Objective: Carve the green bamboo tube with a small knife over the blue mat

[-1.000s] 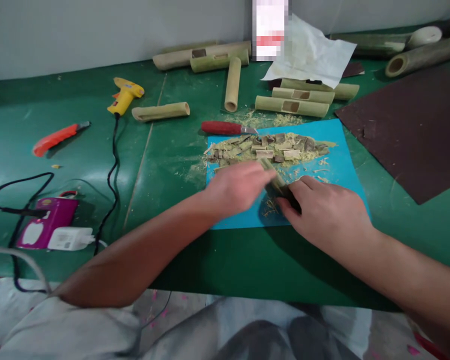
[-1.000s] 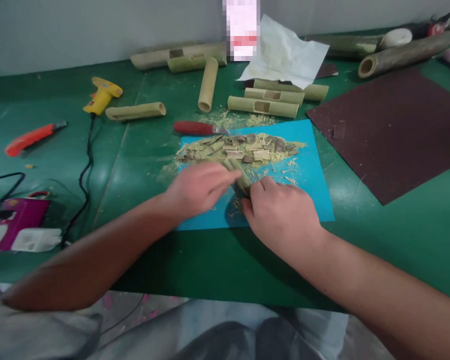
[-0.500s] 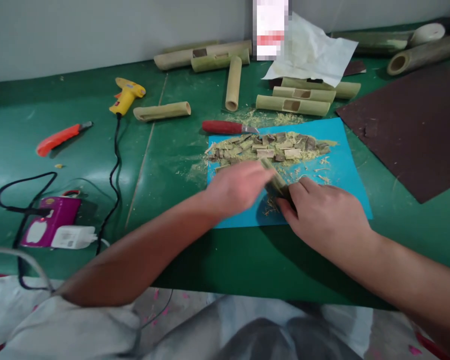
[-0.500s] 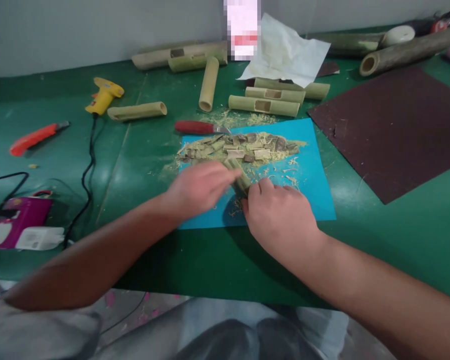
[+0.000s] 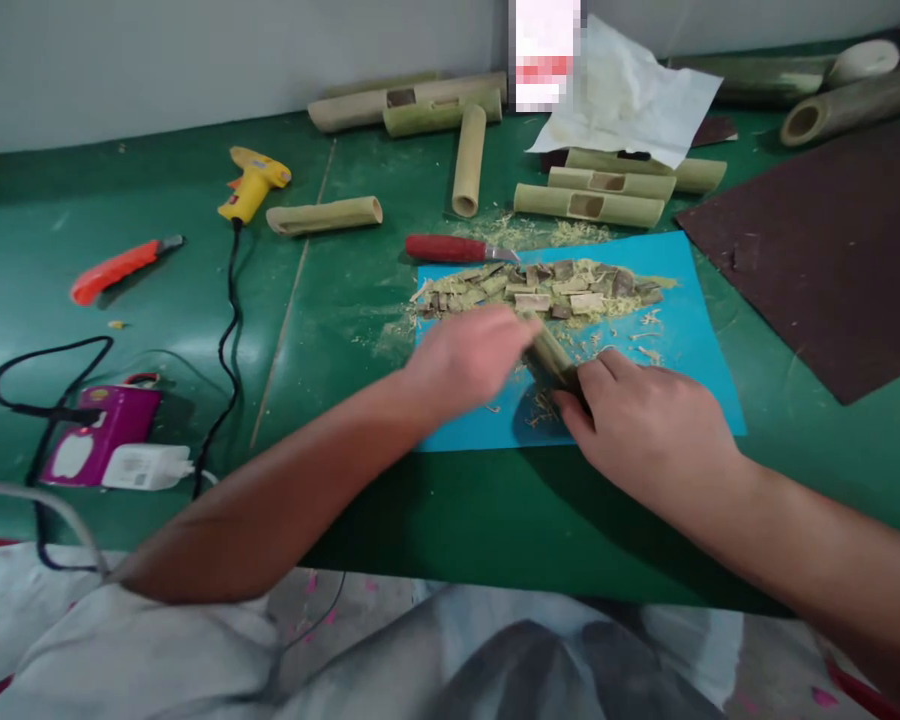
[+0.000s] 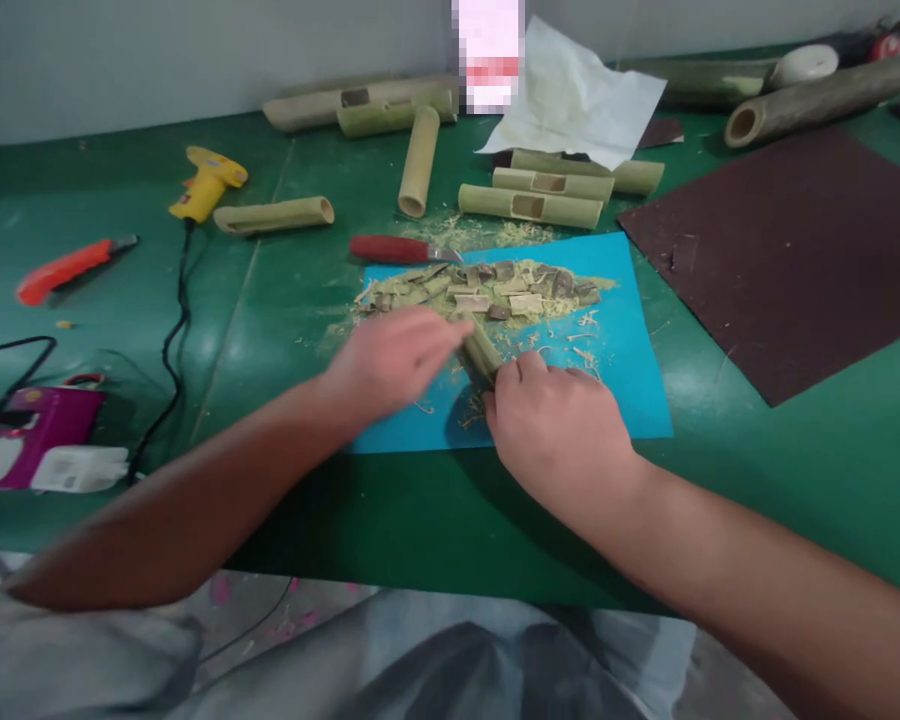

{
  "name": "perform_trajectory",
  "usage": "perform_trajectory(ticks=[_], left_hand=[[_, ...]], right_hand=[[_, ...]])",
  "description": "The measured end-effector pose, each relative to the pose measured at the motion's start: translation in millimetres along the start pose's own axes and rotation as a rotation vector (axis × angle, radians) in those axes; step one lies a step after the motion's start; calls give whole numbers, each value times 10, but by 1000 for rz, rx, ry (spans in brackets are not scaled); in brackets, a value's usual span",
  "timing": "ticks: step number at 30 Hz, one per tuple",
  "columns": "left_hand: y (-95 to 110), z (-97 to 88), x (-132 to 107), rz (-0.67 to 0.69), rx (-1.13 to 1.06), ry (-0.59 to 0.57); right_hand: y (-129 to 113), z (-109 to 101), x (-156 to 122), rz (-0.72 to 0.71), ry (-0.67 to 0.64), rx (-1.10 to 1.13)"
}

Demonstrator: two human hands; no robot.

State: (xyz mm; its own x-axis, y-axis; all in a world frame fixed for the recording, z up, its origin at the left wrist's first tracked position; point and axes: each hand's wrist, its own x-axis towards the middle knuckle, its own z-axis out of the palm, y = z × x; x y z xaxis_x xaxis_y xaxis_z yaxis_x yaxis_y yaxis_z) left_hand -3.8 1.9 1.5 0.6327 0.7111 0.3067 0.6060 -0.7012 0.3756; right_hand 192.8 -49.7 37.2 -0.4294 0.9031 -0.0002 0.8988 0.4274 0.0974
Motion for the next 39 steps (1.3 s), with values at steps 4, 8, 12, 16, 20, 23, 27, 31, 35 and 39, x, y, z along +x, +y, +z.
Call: perform_trajectory(ticks=[4,8,12,16,20,23,27,31,35,39], left_hand=[[5,10,-17,72,116,22],[17,-5,-7,89,121,57],[19,-28,7,113,128,-13],[27,-19,0,83,141,84],[-33,-8,-1,134,117,21],[-152,-43,30,21,108,86],[-222,-92,65,4,158,130],[-191,-110,60,19,157,181],[-119,-156,50,-102,-62,249],[24,-214,62,-414,-561,273]], right_hand=[[-2,-5,9,-2,-21,15],[1,-1,15,15,-18,16],[8,3,10,3,-13,16],[10,6,1,-1,2,3],[10,7,2,-12,21,-9],[9,6,4,-7,49,-15],[12,17,-3,-14,70,-8],[26,37,-7,-1,80,11],[42,42,-8,3,85,45],[72,45,-21,-3,184,103]])
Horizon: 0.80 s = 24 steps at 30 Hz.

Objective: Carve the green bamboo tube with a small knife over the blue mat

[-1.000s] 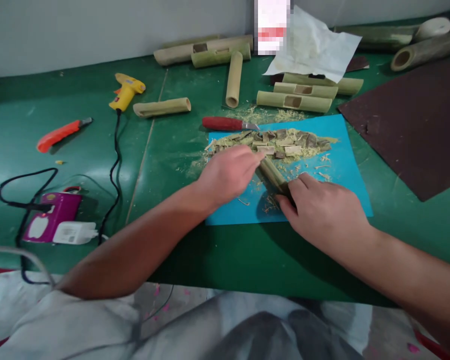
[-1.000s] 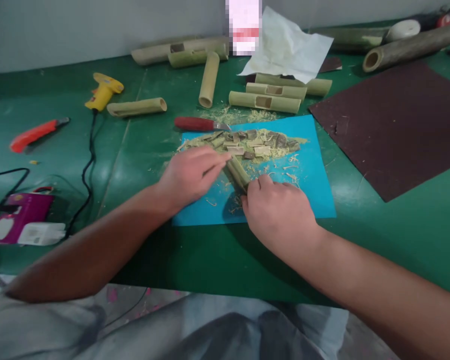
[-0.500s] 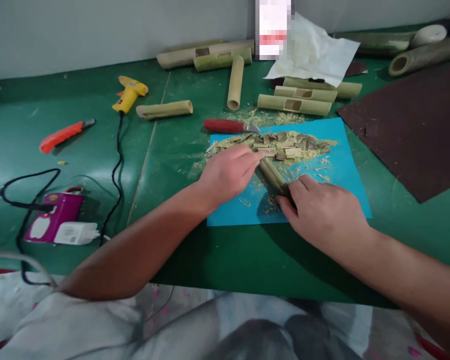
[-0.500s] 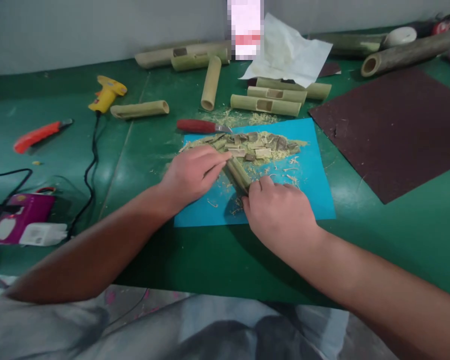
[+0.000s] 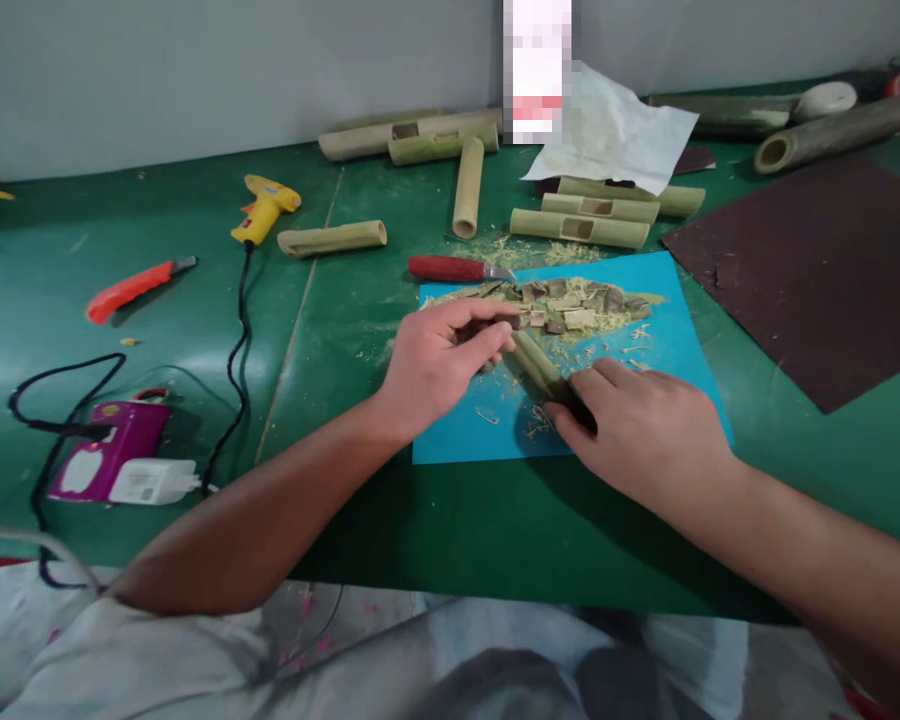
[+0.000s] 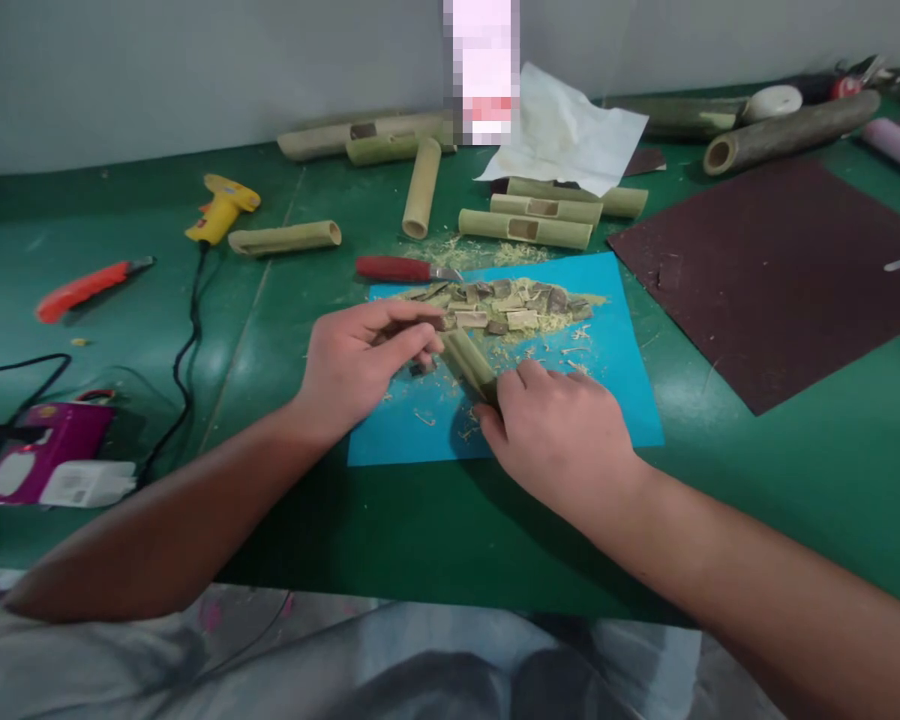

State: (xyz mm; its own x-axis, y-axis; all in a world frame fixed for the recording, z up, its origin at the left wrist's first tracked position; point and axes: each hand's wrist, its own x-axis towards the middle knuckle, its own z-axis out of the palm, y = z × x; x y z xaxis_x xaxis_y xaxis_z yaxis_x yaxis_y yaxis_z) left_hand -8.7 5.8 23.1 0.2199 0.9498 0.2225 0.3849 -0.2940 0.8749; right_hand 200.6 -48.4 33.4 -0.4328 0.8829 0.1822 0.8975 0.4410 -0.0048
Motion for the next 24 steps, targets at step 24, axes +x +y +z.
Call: perform_trajectory(ticks=[24], left_hand=[[-110,-23,-54,339,486,-13]], right_hand=[[48,47,16,16,-96,221]])
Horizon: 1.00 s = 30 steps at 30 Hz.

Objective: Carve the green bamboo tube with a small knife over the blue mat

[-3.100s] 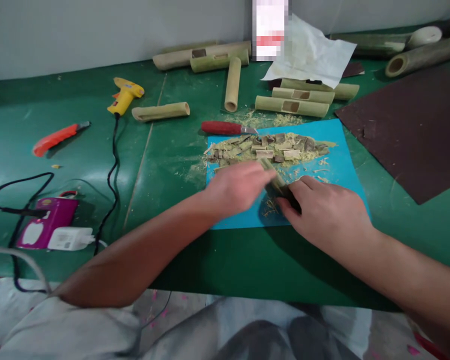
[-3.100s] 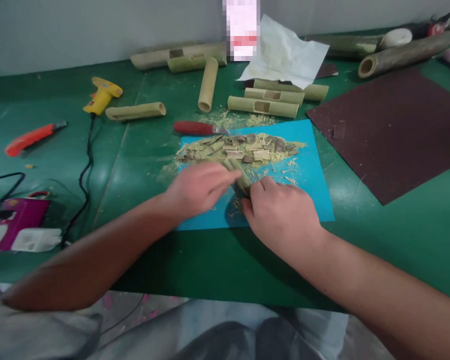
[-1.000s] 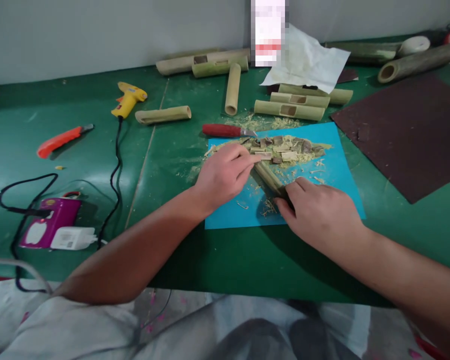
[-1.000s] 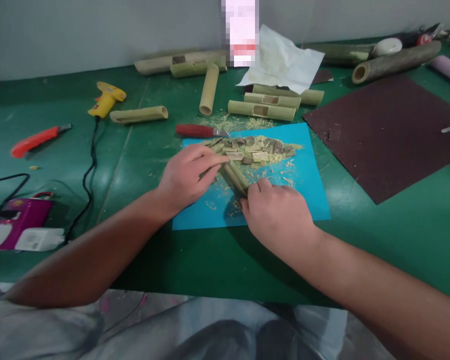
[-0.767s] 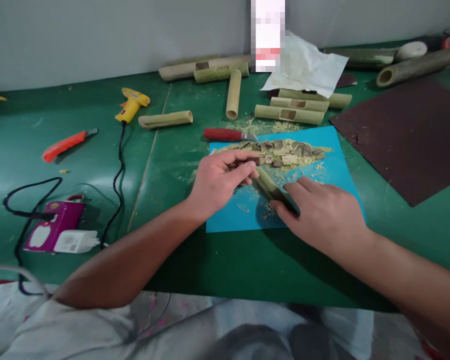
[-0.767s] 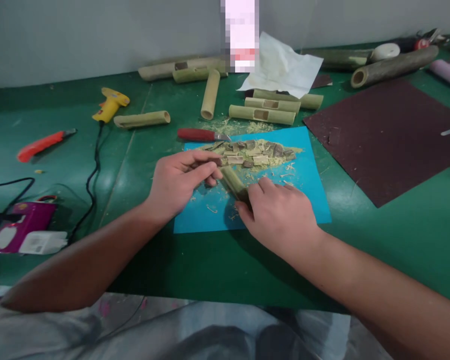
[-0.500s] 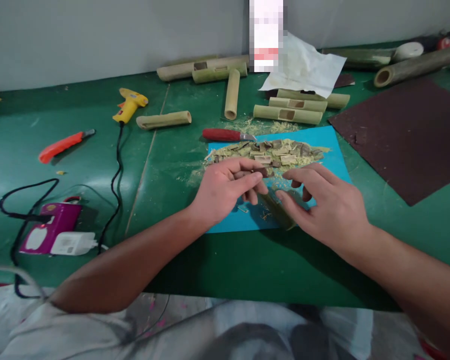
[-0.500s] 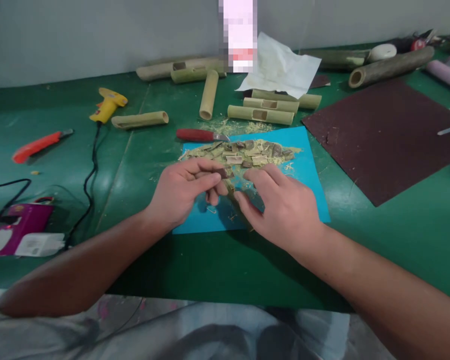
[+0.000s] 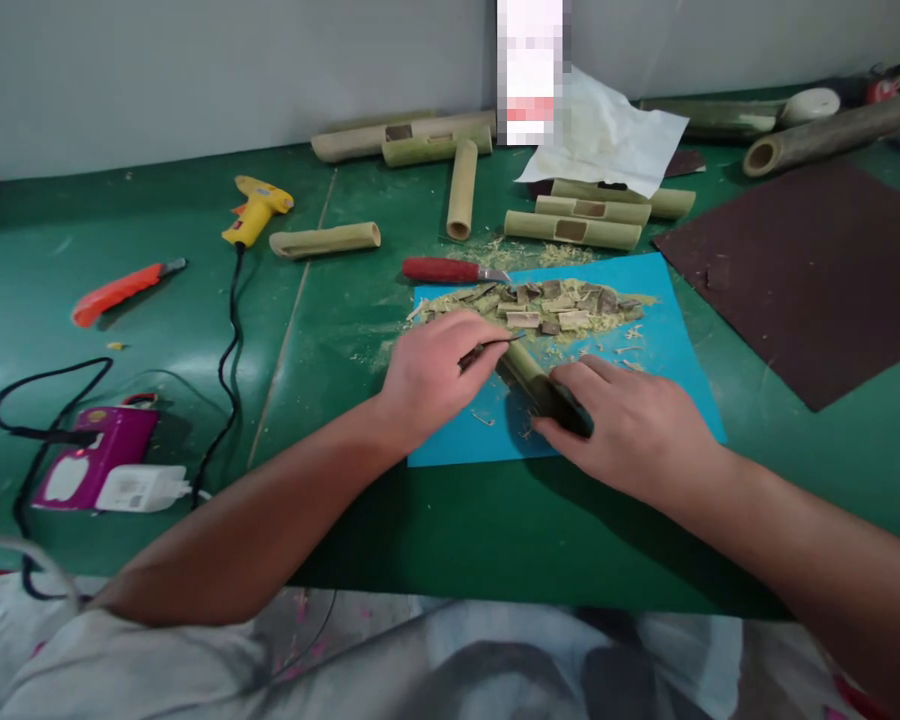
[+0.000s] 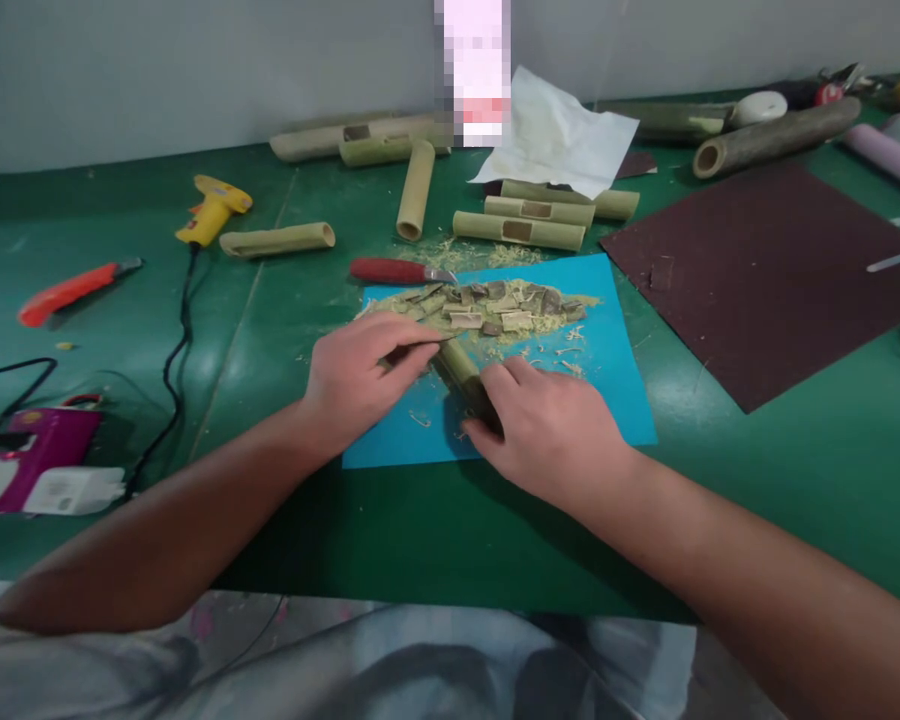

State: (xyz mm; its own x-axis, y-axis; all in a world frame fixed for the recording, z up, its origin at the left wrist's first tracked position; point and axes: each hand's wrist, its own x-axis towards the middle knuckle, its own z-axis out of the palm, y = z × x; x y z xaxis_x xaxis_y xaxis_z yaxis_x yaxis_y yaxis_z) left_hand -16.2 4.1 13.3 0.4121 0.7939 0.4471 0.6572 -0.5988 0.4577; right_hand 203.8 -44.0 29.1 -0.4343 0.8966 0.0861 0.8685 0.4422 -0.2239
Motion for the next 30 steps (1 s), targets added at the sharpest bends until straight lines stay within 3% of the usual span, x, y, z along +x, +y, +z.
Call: perform_trajectory(ticks=[4,9,19,24,30], left_hand=[[-128,16,22,57,95,45],[-179,39,38,117,103,9],[-103,62,0,167,126,1],[-115,80,2,123,109,-15],[-38,165,-33,155,33,-81]], right_hand=[[-3,12,-1,27,-26,-11],[0,49,-1,29,5,-13],[-13,25,-3,75,-15,-44],[-32,9,-3,78,-26,-70],[-71,-52,28,113,-150,-105]])
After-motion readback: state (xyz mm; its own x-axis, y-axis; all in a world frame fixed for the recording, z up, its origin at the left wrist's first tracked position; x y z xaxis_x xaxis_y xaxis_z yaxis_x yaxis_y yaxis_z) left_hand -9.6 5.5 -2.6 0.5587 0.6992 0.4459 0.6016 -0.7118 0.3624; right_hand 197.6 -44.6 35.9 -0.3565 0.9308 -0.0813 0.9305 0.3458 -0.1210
